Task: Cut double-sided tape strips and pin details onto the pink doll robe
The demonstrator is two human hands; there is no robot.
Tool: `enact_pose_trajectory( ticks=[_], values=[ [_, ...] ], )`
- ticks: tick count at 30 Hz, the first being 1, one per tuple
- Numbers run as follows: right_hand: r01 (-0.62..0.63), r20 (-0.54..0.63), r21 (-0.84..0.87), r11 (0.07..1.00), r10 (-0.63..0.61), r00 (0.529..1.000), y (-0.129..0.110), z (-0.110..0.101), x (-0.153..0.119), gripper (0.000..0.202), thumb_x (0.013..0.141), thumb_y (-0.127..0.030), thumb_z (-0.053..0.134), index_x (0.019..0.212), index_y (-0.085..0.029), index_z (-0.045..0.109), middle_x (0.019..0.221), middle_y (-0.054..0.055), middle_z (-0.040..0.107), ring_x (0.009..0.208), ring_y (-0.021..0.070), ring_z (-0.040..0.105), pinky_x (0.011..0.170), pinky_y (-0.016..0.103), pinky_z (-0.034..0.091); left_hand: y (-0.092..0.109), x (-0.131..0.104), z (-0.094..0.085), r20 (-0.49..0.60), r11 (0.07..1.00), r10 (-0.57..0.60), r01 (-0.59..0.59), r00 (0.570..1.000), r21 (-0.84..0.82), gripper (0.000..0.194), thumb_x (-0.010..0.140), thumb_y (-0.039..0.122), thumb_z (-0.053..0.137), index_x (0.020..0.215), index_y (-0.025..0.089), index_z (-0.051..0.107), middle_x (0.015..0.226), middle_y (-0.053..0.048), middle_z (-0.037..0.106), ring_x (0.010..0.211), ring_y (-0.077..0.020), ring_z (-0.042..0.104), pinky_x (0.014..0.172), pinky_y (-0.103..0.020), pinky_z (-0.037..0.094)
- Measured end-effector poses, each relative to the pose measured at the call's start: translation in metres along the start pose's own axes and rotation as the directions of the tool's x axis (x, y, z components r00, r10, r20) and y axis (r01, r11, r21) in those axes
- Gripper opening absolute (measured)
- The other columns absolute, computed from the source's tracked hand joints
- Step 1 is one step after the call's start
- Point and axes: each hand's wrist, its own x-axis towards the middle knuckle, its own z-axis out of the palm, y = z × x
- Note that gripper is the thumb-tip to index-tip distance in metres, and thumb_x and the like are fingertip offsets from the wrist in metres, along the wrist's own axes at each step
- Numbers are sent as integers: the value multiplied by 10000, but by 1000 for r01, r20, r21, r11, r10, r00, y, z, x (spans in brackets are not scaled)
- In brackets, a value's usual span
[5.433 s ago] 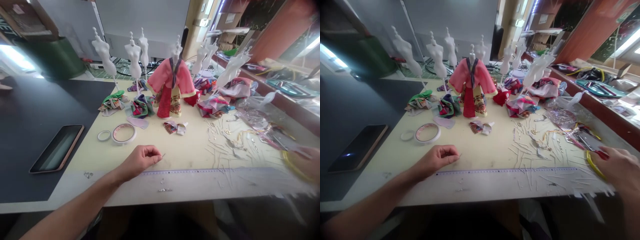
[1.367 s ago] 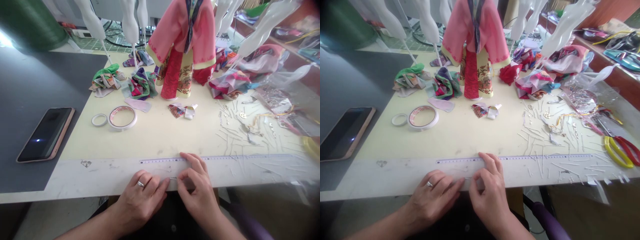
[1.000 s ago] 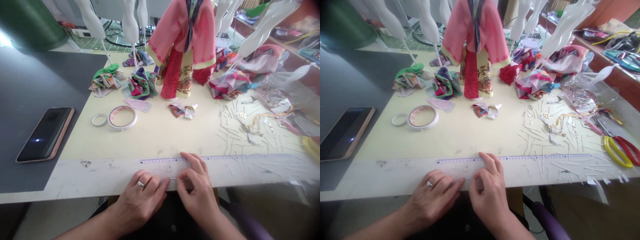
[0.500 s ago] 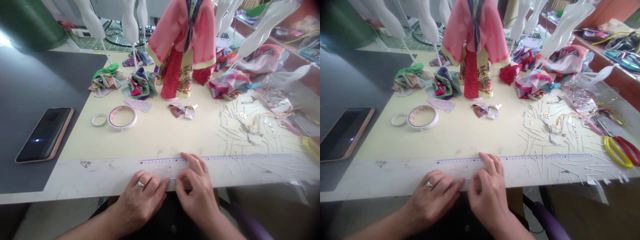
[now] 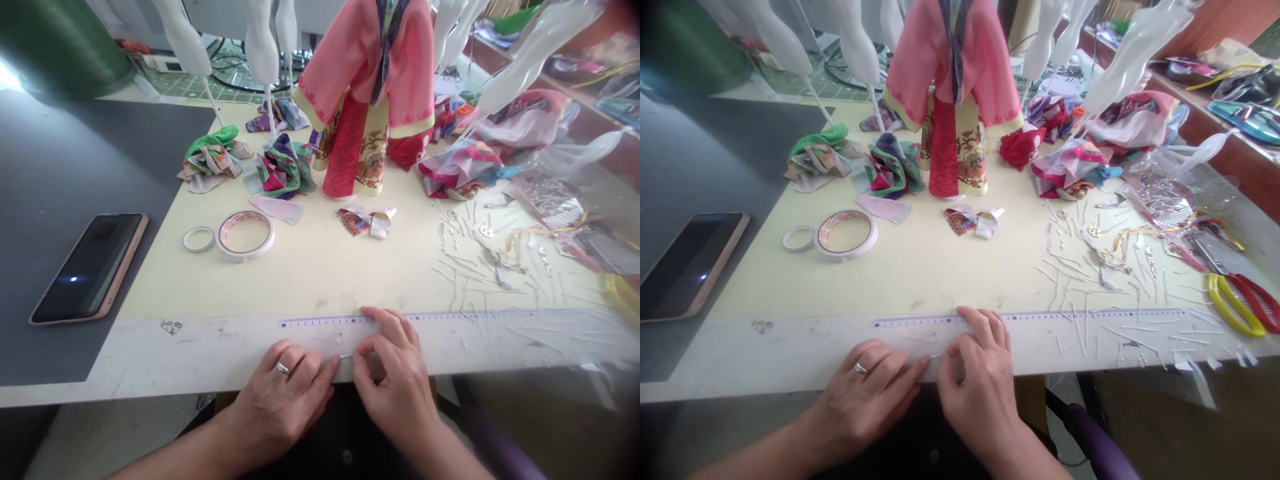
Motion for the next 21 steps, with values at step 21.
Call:
enact_pose_trajectory(
  ticks=[21],
  values=[
    [6,-5,-23,1000,-7,1000,-1,0,1,145,700,-49,520,651,-183,496,1115,112,545,1022,277,488,893,507,394,-1,1,0,3,1000,2,-2,1000,10,318,770,149,634,1079,78,623,878,-86,618,808,-215,515,760,-410,456]
  ],
)
